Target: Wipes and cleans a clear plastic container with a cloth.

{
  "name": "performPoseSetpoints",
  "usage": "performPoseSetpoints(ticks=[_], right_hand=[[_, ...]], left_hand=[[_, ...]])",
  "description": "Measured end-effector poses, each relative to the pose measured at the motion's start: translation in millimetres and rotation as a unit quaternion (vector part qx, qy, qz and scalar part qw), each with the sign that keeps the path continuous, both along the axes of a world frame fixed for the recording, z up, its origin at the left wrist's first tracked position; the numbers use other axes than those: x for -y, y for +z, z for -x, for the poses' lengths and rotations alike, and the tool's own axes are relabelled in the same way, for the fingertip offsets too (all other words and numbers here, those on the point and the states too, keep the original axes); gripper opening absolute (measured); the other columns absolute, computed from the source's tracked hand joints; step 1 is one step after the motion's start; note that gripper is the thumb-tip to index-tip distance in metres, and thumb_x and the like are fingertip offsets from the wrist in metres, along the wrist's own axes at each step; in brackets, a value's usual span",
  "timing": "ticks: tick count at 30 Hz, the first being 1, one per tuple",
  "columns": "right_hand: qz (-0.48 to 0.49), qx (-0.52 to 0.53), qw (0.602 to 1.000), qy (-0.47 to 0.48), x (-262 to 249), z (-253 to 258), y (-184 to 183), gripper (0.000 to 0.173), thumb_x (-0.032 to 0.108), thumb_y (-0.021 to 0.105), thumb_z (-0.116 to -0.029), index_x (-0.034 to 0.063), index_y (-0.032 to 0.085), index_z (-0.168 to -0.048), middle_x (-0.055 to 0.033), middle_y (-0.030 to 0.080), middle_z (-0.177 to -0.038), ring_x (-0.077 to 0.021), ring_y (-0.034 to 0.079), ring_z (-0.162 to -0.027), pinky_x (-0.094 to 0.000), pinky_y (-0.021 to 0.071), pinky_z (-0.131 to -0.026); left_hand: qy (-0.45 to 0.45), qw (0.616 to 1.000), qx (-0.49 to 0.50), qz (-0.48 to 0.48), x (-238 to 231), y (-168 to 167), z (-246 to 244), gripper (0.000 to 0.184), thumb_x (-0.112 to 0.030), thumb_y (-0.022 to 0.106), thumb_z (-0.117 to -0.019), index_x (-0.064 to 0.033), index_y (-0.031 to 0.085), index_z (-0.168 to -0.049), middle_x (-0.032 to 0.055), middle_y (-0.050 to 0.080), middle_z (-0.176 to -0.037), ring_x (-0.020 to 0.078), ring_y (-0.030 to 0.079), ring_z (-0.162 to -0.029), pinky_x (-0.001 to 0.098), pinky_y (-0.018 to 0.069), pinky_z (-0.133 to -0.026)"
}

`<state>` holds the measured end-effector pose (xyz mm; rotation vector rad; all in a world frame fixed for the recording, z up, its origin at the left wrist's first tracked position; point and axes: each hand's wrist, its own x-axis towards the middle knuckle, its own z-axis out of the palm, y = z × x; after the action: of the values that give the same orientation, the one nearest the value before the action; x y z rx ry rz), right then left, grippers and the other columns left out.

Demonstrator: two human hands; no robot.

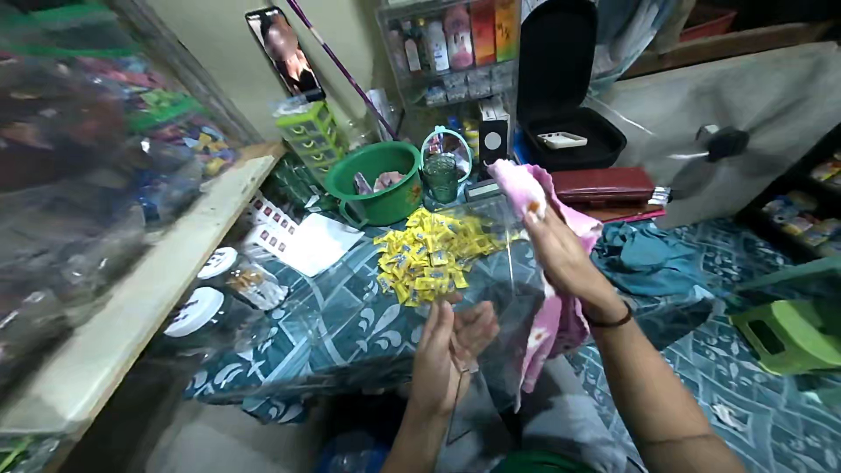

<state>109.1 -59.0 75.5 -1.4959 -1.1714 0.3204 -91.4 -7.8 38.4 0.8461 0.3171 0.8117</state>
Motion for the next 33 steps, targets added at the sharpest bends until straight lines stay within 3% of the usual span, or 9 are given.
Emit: performPoseSetpoints(ticks=[3,5,8,13,18,21,23,29,33], right_hand=[[0.021,-0.177,0.984,0.003,-6.7,-33.7,-2.2,0.038,0.041,0.037,-0.1093,0.0155,0.064,-0.118,0.0035,0.067,-0.094,-0.0027,0.062,-0.077,-0.0249,0.0542,-0.067],[0.019,-0.241,0.968,0.072,-7.2,-51.5,-5.9,0.032,0.036,0.041,-0.1080,0.0173,0.067,-0.107,0.0073,0.068,-0.081,0.0008,0.063,-0.067,-0.0201,0.0543,-0.059],[0.044,-0.215,0.951,0.217,2.7,-64.1,-7.2,0.032,0.038,0.044,-0.1028,0.0211,0.071,-0.101,0.0104,0.072,-0.082,0.0035,0.065,-0.070,-0.0176,0.0559,-0.061],[0.050,-0.014,0.958,0.282,16.8,-55.4,11.4,0.045,0.046,0.036,-0.1071,0.0176,0.061,-0.131,0.0115,0.071,-0.103,0.0053,0.065,-0.092,-0.0170,0.0556,-0.081],[-0.083,0.151,0.943,0.283,41.1,-32.6,32.9,0.061,0.046,0.028,-0.1102,0.0059,0.045,-0.152,-0.0042,0.047,-0.157,-0.0146,0.038,-0.147,-0.0375,0.0311,-0.124],[-0.074,0.128,0.948,0.281,47.1,-33.0,36.5,0.064,0.055,0.027,-0.1081,0.0124,0.049,-0.150,0.0026,0.057,-0.146,-0.0103,0.050,-0.136,-0.0348,0.0409,-0.116],[-0.028,0.014,0.965,0.261,44.3,-43.8,23.5,0.060,0.057,0.032,-0.1064,0.0155,0.055,-0.142,0.0020,0.069,-0.120,-0.0080,0.065,-0.108,-0.0283,0.0570,-0.091],[-0.167,-0.346,0.914,0.129,43.9,-20.4,-30.9,0.033,0.031,0.040,-0.1076,0.0162,0.068,-0.118,0.0035,0.073,-0.104,-0.0030,0.069,-0.094,-0.0227,0.0588,-0.083],[-0.238,-0.184,0.949,0.091,41.2,13.8,-62.3,0.036,0.025,0.065,-0.1004,0.0035,0.061,-0.129,-0.0092,0.070,-0.115,-0.0188,0.069,-0.102,-0.0377,0.0601,-0.090]], left_hand=[[-0.050,0.998,0.000,-0.026,-2.8,-7.8,3.4,0.026,-0.023,0.025,-0.1115,-0.0145,0.049,-0.117,0.0064,0.077,-0.097,0.0178,0.076,-0.088,0.0293,0.0627,-0.082],[-0.093,0.994,-0.010,-0.062,-6.7,-11.4,8.3,0.021,-0.029,0.035,-0.1110,-0.0166,0.051,-0.118,0.0071,0.077,-0.098,0.0193,0.077,-0.089,0.0307,0.0623,-0.085],[-0.162,0.979,-0.016,-0.122,-17.0,-12.5,17.0,0.020,-0.035,0.043,-0.1082,-0.0197,0.051,-0.119,0.0075,0.077,-0.100,0.0219,0.077,-0.092,0.0329,0.0618,-0.088],[-0.226,0.943,-0.045,-0.242,-27.9,0.3,28.5,0.020,-0.033,0.040,-0.1098,-0.0180,0.051,-0.118,0.0075,0.077,-0.102,0.0235,0.077,-0.094,0.0372,0.0624,-0.088],[-0.255,0.913,-0.038,-0.316,-33.4,11.1,32.3,0.019,-0.026,0.036,-0.1112,-0.0151,0.051,-0.117,0.0054,0.076,-0.104,0.0208,0.076,-0.094,0.0368,0.0626,-0.088],[-0.251,0.905,-0.020,-0.344,-25.9,16.1,33.5,0.020,-0.025,0.037,-0.1109,-0.0132,0.052,-0.117,0.0059,0.076,-0.105,0.0197,0.076,-0.095,0.0348,0.0627,-0.087],[-0.259,0.903,-0.003,-0.342,-21.4,19.3,35.5,0.021,-0.025,0.040,-0.1101,-0.0125,0.055,-0.119,0.0056,0.076,-0.105,0.0181,0.076,-0.096,0.0332,0.0624,-0.088],[-0.273,0.900,0.009,-0.341,-25.3,15.8,31.3,0.025,-0.028,0.040,-0.1099,-0.0107,0.056,-0.118,0.0055,0.076,-0.101,0.0168,0.076,-0.090,0.0319,0.0636,-0.083],[-0.287,0.895,0.029,-0.340,-30.3,17.6,21.3,0.027,-0.031,0.038,-0.1101,-0.0121,0.056,-0.116,0.0037,0.076,-0.096,0.0150,0.076,-0.085,0.0313,0.0639,-0.080]])
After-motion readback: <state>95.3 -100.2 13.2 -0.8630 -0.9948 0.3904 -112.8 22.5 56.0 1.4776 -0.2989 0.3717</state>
